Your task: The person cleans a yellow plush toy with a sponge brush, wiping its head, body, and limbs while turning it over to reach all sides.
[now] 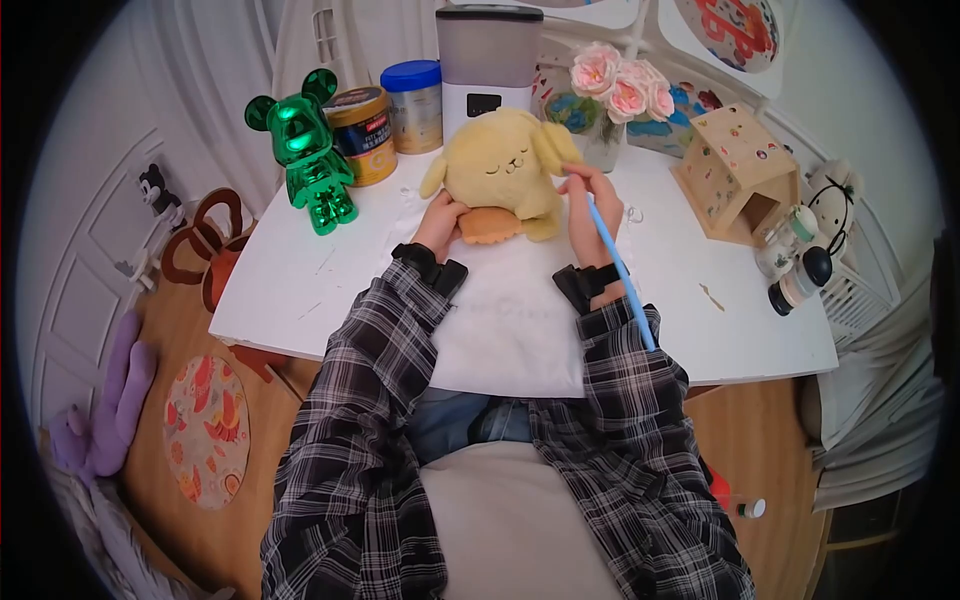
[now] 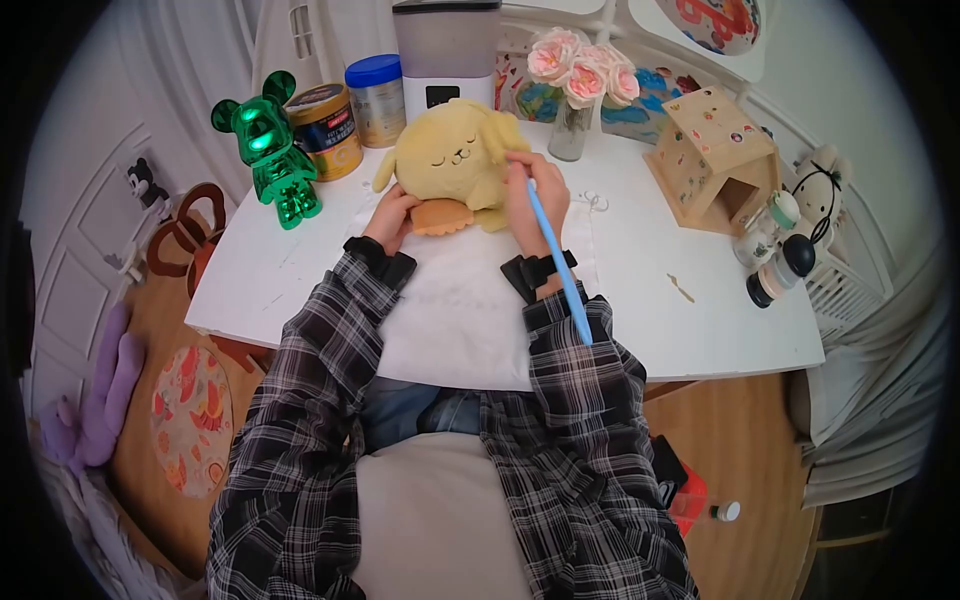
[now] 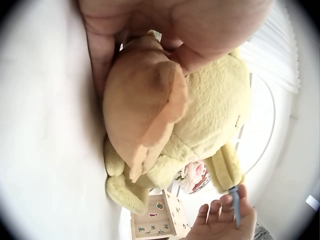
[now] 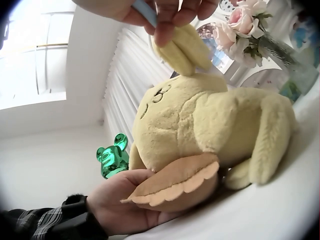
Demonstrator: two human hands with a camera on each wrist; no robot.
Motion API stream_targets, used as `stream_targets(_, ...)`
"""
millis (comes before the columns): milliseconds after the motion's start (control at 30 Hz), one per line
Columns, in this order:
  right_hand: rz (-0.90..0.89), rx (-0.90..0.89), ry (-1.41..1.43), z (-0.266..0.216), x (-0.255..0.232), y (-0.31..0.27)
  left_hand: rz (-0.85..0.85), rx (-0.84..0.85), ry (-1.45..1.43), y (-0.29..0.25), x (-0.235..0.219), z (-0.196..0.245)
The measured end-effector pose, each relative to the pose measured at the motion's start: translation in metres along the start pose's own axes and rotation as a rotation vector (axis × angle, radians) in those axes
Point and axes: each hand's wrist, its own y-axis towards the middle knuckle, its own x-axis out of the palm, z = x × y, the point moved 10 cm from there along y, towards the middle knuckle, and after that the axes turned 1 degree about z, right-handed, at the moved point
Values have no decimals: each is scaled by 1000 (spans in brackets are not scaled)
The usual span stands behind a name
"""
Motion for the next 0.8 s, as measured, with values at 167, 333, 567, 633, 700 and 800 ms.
stream_targets(167,81,-4,-39,4,-16,3,5,-9,-2,-5,4,5)
stream_targets(333,-28,-325,-89,-49,5,-9,16,-7,9,-3,2,3)
stream_targets(567,8,67,-95,10,-9,4,1,-11,-9,-2,2,2)
stream_targets(633,42,-45,-113,-4,-12,4,16,-19,6,-4,3,4)
stream_targets(700,39,-220,-98,-26,-6,0,12,-23,8,-7,5,6)
stream_targets(800,-63,-354,-162,-43,11,-8,11,-18,6,-5,4,5)
